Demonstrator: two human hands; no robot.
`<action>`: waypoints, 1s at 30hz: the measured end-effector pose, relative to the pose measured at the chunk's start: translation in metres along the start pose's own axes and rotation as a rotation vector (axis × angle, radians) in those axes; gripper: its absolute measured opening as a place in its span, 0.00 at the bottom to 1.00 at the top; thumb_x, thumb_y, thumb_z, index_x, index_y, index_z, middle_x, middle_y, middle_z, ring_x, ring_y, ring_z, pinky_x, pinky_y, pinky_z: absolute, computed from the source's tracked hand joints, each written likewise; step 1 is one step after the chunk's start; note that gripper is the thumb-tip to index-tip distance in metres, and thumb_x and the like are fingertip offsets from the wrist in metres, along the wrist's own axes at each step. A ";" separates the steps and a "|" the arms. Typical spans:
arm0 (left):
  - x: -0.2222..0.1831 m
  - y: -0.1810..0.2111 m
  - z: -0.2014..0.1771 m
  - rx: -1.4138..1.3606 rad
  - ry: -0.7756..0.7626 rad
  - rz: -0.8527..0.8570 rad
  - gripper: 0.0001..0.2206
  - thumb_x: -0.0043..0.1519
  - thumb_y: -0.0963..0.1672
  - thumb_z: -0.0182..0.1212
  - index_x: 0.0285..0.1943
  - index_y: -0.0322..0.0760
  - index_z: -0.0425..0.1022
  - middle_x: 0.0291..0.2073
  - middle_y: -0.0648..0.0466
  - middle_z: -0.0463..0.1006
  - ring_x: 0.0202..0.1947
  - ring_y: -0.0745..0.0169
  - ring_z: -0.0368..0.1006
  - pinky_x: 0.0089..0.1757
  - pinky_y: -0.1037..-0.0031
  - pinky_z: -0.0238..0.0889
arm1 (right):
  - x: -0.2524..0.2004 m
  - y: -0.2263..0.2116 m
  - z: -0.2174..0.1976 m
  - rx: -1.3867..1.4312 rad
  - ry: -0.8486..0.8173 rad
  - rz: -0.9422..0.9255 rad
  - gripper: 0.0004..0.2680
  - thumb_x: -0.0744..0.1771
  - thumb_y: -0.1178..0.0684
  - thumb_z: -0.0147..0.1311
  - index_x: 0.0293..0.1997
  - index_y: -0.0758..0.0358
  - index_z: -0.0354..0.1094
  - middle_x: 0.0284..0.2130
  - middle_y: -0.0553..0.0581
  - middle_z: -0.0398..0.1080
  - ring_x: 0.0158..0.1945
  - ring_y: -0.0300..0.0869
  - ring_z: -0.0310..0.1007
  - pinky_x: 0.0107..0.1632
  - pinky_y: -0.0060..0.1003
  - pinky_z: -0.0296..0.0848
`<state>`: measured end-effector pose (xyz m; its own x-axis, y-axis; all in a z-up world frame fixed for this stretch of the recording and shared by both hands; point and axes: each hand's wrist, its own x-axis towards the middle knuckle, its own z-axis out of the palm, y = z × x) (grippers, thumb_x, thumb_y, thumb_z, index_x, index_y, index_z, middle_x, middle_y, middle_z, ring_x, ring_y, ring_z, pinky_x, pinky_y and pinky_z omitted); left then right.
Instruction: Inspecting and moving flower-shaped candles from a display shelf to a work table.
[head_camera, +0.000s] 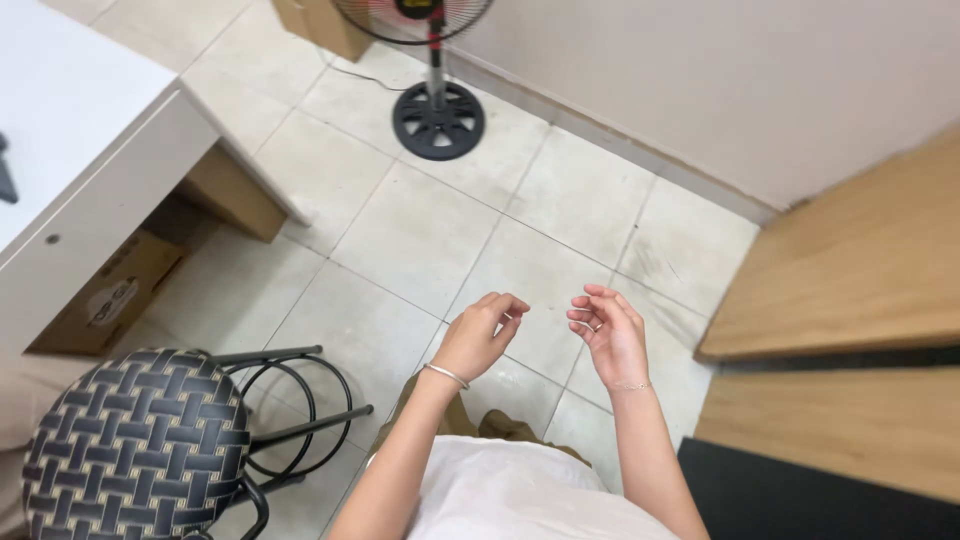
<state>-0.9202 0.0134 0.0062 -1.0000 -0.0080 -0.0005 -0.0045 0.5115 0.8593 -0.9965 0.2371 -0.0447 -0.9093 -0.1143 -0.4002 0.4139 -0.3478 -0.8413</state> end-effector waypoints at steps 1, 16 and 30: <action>0.003 -0.009 -0.011 0.001 0.040 -0.024 0.07 0.64 0.41 0.57 0.47 0.38 0.78 0.42 0.51 0.81 0.39 0.53 0.79 0.40 0.66 0.72 | 0.014 0.003 0.016 -0.018 -0.040 0.017 0.10 0.67 0.57 0.50 0.52 0.69 0.67 0.36 0.60 0.74 0.38 0.46 0.76 0.43 0.41 0.76; 0.106 -0.154 -0.272 -0.011 0.419 -0.136 0.06 0.64 0.41 0.58 0.48 0.38 0.78 0.43 0.51 0.81 0.41 0.54 0.79 0.42 0.66 0.71 | 0.204 0.052 0.351 -0.190 -0.335 0.195 0.08 0.68 0.58 0.47 0.51 0.68 0.68 0.37 0.60 0.75 0.38 0.45 0.76 0.42 0.40 0.76; 0.187 -0.273 -0.437 -0.079 0.638 -0.379 0.11 0.63 0.41 0.58 0.55 0.39 0.74 0.46 0.52 0.80 0.41 0.59 0.81 0.43 0.68 0.72 | 0.343 0.091 0.566 -0.253 -0.561 0.287 0.08 0.69 0.59 0.46 0.51 0.68 0.68 0.37 0.60 0.75 0.38 0.44 0.77 0.42 0.39 0.77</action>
<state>-1.1029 -0.5031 -0.0055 -0.7317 -0.6811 -0.0272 -0.3234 0.3116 0.8935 -1.2948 -0.3607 -0.0528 -0.6186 -0.6589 -0.4281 0.5773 -0.0115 -0.8165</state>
